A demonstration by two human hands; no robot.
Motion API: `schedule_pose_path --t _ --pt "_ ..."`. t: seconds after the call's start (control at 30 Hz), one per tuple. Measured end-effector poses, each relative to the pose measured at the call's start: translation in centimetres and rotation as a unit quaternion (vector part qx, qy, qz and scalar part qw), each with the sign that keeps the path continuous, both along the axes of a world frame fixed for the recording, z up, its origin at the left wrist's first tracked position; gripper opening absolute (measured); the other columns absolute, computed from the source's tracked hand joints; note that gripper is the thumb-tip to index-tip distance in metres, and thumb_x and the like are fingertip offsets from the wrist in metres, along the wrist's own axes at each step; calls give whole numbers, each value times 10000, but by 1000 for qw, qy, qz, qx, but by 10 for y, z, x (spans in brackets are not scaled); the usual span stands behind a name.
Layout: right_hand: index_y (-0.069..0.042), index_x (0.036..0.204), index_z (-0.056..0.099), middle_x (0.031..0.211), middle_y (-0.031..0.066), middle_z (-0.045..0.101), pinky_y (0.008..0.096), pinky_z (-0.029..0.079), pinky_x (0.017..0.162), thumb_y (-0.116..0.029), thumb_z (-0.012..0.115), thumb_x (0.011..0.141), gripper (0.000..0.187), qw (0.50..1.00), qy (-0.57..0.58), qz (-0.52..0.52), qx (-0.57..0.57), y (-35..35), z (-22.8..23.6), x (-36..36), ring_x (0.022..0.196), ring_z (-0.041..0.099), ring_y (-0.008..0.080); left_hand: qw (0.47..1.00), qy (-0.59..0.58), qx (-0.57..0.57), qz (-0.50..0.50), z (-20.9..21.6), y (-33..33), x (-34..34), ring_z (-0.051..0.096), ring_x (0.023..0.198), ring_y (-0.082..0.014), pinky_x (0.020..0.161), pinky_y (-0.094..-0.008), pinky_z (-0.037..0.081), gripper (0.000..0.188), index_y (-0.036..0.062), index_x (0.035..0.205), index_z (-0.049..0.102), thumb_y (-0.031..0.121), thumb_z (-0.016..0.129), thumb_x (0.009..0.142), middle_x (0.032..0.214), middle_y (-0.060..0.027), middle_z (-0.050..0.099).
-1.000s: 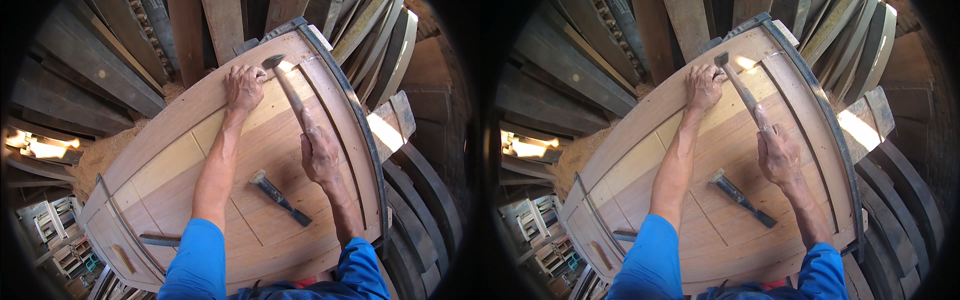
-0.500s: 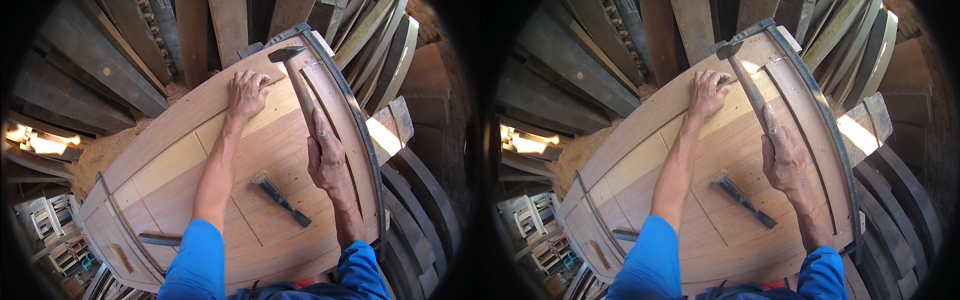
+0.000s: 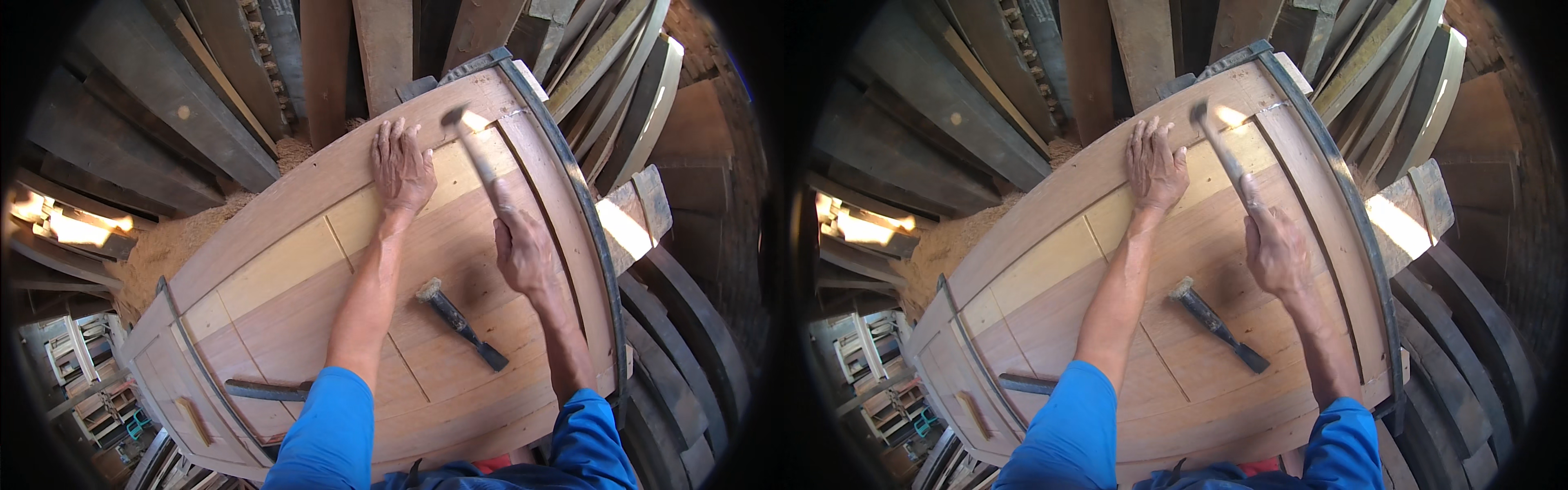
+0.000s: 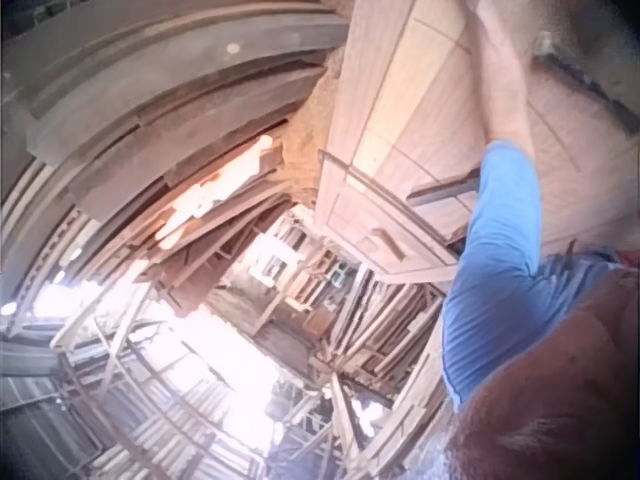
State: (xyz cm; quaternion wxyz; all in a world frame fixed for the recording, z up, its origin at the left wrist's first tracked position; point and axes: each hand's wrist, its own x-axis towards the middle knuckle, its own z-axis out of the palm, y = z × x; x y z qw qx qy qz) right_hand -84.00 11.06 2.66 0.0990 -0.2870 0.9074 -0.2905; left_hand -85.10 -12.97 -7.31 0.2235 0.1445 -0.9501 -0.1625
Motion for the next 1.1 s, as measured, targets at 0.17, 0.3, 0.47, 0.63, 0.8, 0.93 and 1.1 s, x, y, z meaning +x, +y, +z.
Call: schedule_pose_path --t 0.17,0.3,0.47,0.63,0.8,0.93,1.1 --pt "35 1489 506 1122 278 698 468 542 777 32 586 949 545 964 146 21 -220 -8 22 7 844 698 392 1000 1 -3 -4 3 -5 6 341 1490 -411 1237 -568 248 575 71 1400 472 192 723 897 1521 -210 465" --pt "30 1507 488 1187 289 683 465 554 826 25 602 942 577 996 37 -36 -70 -4 -1 4 911 711 391 1000 1 -5 -4 2 1 1 334 1487 -431 1241 -569 239 592 69 1415 461 194 719 897 1533 -220 447" --pt "35 1512 480 1253 319 661 458 553 946 25 624 929 601 978 130 -6 -163 -1 5 -2 1103 700 421 999 0 -36 -5 0 2 5 314 1484 -462 1234 -600 221 639 50 1456 427 199 698 897 1541 -262 416" --pt "-95 1557 475 1071 291 701 495 559 835 9 615 944 637 999 -30 -41 9 1 -6 7 948 714 411 999 11 -38 -20 -1 3 2 268 1496 -486 1229 -636 192 661 37 1477 392 177 671 895 1557 -303 374" --pt "-140 1564 476 947 250 700 475 549 741 15 617 945 653 984 76 -34 -158 -3 -5 10 819 698 398 999 -14 -31 -25 -1 2 1 250 1505 -496 1236 -645 162 664 20 1484 373 157 649 896 1580 -316 343" --pt "-43 1536 487 1093 280 706 453 568 802 27 629 935 621 993 -82 -32 82 -4 -6 2 939 720 412 999 -2 -46 -27 -3 -1 1 237 1508 -515 1234 -668 138 664 12 1489 366 138 631 893 1581 -340 330" --pt "-112 1548 491 952 261 686 505 541 746 -104 595 989 568 987 105 -19 -121 -14 -1 1 831 690 408 999 -11 -44 -27 -3 1 0 212 1515 -532 1230 -690 111 648 -1 1501 351 128 582 909 1588 -360 308"
